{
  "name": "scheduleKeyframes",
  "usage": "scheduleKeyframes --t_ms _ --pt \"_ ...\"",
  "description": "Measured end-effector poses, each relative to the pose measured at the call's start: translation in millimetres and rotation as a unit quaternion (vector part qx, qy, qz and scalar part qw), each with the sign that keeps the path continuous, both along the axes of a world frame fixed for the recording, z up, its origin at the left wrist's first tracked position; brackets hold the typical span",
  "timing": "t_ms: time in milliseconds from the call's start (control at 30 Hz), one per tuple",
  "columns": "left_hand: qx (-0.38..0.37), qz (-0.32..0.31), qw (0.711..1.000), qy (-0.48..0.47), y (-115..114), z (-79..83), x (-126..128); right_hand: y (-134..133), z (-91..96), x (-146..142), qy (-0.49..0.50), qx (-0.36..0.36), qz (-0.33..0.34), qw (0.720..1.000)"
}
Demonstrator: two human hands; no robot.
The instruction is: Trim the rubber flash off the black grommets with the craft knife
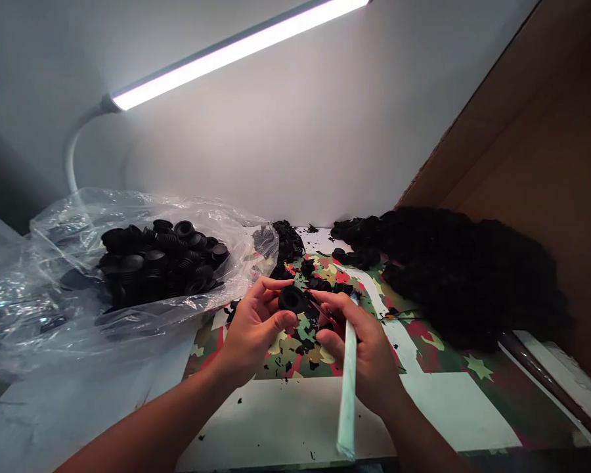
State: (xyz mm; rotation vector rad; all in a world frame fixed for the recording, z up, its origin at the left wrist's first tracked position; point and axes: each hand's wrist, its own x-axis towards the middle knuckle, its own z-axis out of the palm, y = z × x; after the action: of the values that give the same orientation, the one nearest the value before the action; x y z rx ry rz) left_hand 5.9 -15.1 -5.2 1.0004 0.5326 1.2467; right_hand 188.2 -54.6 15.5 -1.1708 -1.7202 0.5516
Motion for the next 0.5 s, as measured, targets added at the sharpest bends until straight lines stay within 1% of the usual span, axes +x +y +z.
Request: scheduleKeyframes --t_ms 200,300,500 --pt "0.028 -0.008 0.999 0.016 0.7 0.0 -1.8 -1.8 4.3 2.7 0.023 0.071 0.049 0.996" --pt "0.040 -0.018 0.999 0.028 -0.1 -0.4 -2.0 -0.7 5.8 1.7 0.012 0.100 0.072 0.992" --pt "0.047 -0.024 0.998 0.028 -2.8 3.4 -2.9 1.6 5.6 -1.5 -0.039 0.122 0.074 0.989"
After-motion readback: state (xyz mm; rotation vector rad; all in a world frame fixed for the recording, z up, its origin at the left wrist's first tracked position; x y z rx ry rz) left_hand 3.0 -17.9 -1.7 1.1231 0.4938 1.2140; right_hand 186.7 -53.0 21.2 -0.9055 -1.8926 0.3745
